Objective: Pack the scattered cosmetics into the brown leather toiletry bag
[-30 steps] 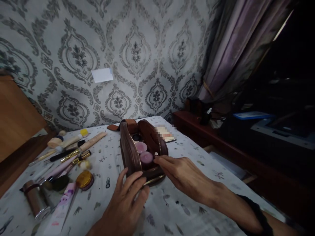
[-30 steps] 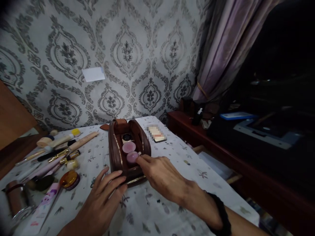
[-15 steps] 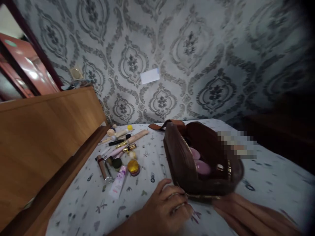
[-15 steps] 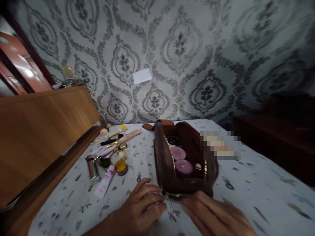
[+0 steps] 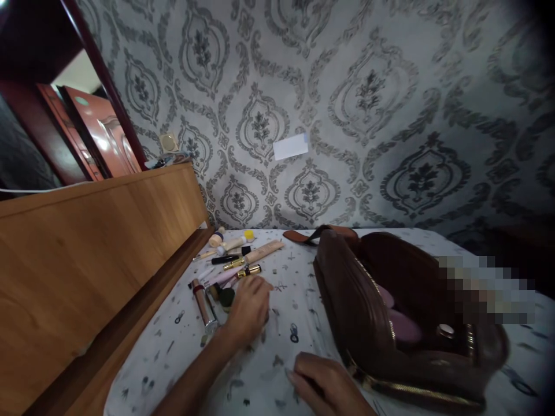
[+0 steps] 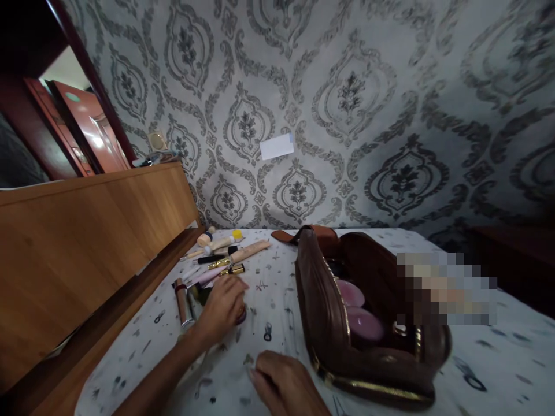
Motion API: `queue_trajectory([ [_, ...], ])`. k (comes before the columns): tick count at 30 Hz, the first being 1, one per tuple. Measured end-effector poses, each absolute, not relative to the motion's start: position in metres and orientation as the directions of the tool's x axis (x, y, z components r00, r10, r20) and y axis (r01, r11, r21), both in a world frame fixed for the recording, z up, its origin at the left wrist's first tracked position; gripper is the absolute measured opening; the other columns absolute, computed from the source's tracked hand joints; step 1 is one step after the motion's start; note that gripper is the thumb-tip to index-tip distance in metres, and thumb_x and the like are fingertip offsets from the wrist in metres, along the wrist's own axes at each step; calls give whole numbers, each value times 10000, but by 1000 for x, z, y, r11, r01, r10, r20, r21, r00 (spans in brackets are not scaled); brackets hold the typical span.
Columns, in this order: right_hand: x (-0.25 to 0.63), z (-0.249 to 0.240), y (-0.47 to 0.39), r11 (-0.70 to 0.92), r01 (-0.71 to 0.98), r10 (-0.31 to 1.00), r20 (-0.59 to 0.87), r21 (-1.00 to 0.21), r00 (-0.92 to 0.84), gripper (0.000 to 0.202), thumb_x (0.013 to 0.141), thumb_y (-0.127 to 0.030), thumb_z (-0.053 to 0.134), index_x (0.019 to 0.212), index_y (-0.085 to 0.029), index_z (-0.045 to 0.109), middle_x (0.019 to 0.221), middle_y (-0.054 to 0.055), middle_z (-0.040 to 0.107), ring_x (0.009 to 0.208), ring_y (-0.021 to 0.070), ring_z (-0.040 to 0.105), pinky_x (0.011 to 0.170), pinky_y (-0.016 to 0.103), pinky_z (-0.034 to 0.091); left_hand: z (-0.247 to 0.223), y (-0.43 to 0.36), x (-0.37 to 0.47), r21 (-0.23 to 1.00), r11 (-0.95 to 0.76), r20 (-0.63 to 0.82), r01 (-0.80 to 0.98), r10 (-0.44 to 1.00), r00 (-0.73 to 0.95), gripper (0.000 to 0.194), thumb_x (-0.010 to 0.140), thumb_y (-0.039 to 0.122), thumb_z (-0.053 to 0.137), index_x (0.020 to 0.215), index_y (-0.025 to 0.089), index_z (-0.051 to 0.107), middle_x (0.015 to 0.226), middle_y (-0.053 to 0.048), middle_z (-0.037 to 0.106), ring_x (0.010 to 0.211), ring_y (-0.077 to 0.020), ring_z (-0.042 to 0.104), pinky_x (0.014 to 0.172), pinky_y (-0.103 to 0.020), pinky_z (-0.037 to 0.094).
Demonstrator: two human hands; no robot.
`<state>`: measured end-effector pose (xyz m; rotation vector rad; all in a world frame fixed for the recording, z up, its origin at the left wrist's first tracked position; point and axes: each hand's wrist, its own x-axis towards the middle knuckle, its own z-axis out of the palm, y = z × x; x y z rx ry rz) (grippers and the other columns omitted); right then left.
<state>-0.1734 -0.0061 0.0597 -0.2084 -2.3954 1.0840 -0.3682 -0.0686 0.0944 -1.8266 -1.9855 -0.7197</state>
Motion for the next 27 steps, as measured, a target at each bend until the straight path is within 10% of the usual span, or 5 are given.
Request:
queue_trajectory([
  [7, -237, 33, -11, -52, 12, 477, -35, -999, -878, 696, 728, -874, 435, 758, -187, 544, 553, -60, 453, 379, 61, 337, 384, 202, 266, 99, -62, -482, 230, 548, 332, 804, 733, -594, 211, 914, 89, 493, 1024, 157, 660, 1087, -111, 692, 1095, -248, 603, 955, -404, 475],
  [16, -235, 23, -5, -100, -63, 491, 5, -993, -871, 707, 712, -864, 518, 771, -162, 581, 555, -55, 496, 383, 48, 398, 402, 195, 281, 66, -49, -560, 296, 724, -7, 623, 653, -757, 323, 945, 357, 611, 1195, 153, 610, 1200, -91, 637, 1042, -223, 642, 891, -441, 554],
  [27, -236, 21, -5, -152, -77, 491, -7, -985, -871, 685, 679, -859, 561, 721, -176, 553, 532, -51, 510, 370, 55, 420, 394, 199, 291, 36, -45, -595, 539, 622, -62, 568, 701, -710, 330, 939, 353, 619, 1196, 146, 613, 1194, -83, 639, 1016, -226, 649, 855, -418, 569],
])
